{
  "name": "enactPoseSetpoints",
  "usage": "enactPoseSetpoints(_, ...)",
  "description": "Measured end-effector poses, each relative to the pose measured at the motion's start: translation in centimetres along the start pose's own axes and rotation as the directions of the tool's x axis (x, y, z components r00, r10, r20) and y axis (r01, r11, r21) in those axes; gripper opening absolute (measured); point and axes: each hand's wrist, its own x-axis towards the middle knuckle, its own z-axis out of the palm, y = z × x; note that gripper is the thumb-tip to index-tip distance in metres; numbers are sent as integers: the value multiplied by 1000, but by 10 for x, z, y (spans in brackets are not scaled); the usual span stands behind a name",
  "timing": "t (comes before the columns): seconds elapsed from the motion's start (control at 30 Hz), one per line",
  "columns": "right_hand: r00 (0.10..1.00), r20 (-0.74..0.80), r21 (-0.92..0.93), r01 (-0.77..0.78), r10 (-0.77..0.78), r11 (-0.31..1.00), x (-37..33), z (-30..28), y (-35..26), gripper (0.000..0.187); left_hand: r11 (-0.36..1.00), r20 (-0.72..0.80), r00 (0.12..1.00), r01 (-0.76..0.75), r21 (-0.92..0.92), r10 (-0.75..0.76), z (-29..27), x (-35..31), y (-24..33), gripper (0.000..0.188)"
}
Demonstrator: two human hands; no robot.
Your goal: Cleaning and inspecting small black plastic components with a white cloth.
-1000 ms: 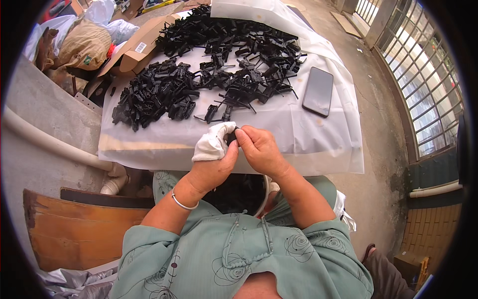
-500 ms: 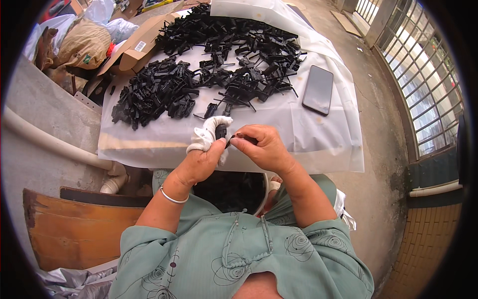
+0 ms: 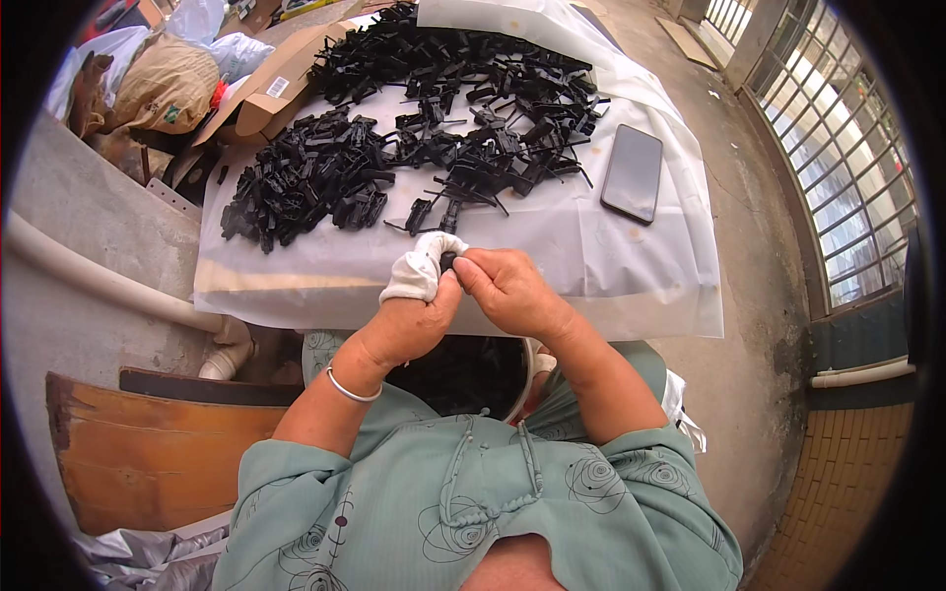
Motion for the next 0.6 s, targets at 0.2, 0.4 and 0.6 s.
enactPoseSetpoints(0.2,1000,-13,-72,4,-5,997,9,14,1,26,978,-61,996,-45,204,59,-25,4,-3,28)
enactPoseSetpoints(0.4,959,-141,-634,103,-245,767,22,18,15,15,352,-225,851,51,935,474,-102,37,-15,44)
enactPoseSetpoints(0.6,988,-49,-802,51,-150,595,41,33,31,9,719,-171,946,-84,689,274,-49,32,-44,26)
